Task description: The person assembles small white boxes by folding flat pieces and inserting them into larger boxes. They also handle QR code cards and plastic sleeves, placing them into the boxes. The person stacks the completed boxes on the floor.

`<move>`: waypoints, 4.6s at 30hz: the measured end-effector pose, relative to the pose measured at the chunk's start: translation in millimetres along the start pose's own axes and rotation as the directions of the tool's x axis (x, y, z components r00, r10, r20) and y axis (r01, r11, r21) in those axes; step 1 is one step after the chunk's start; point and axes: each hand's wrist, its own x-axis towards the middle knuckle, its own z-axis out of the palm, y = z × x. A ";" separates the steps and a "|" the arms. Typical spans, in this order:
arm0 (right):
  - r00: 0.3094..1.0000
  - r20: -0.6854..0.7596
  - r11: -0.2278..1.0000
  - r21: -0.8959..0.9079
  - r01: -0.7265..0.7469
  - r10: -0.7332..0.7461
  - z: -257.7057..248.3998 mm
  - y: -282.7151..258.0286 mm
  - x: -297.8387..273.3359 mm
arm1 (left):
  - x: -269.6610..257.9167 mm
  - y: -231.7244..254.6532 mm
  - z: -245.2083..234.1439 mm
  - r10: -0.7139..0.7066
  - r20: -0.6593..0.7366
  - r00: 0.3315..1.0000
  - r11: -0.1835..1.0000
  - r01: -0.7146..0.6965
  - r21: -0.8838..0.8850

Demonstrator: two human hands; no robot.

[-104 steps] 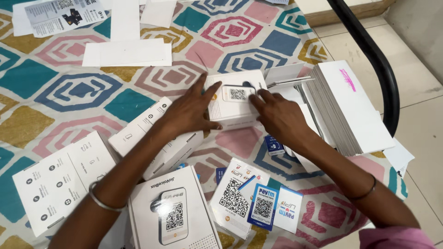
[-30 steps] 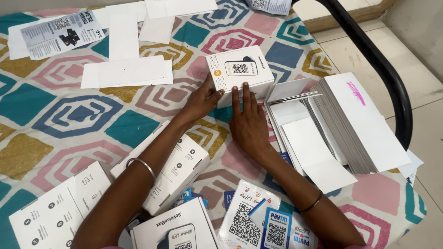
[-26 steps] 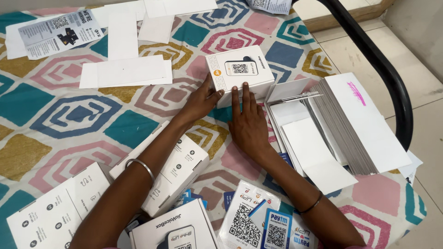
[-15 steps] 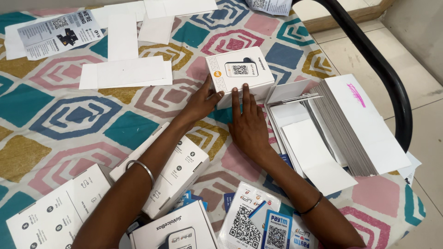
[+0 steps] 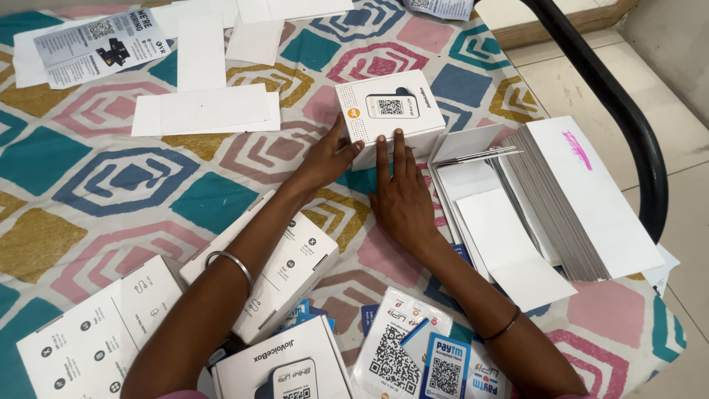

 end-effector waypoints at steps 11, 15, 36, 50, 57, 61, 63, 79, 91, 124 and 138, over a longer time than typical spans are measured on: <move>0.998 0.041 0.997 -0.060 -0.050 0.052 -9.2 0.3 4.4 | 5.0 -1.5 4.9 0.052 0.012 0.999 0.999 -0.052 -0.009; 1.000 -0.004 1.000 -0.023 0.014 -0.014 -15.9 -3.7 3.1 | 11.6 -7.7 0.8 0.145 0.038 0.989 0.988 -0.147 0.044; 0.708 0.564 0.769 0.638 -0.046 -0.425 -29.4 -44.4 -10.7 | -265.8 60.6 -84.7 -0.334 0.043 0.942 0.576 0.167 0.801; 0.910 0.406 0.364 0.863 -0.350 -0.088 -32.0 13.3 6.7 | -221.9 -15.8 -70.8 0.166 -0.406 0.899 0.953 -0.040 0.301; 0.911 0.381 0.373 0.877 -0.302 -0.158 -36.7 -14.6 6.1 | -200.0 -4.9 -50.6 0.189 -0.762 0.620 0.922 -0.380 -0.081; 0.913 0.352 0.382 0.888 -0.257 -0.205 -16.2 -27.8 -3.1 | -197.9 -2.9 -44.9 0.075 -0.777 0.624 0.863 -0.431 -0.263; 0.931 0.344 0.384 0.881 -0.276 -0.119 -6.8 -35.2 -1.0 | -184.9 -1.7 -49.1 0.042 -0.767 0.640 0.839 -0.440 -0.321; 0.987 0.078 0.966 0.229 0.122 -0.143 -12.7 -46.0 8.7 | -48.8 -30.5 -72.9 -0.133 -0.763 0.633 0.809 -0.376 -0.452; 0.930 -0.226 0.949 -0.191 0.249 -0.290 -1.6 -53.4 7.3 | -22.7 -101.0 -220.8 0.363 -0.418 0.833 0.510 0.197 0.837; 0.933 -0.244 0.959 -0.168 0.227 -0.264 2.3 -51.9 15.7 | 3.2 -82.7 -250.7 -0.304 -0.478 0.824 0.090 0.524 0.847; 0.948 -0.222 0.961 0.105 0.256 -0.229 -0.6 -32.5 22.3 | -179.3 49.3 -227.4 -0.330 -0.065 0.942 0.479 0.226 0.848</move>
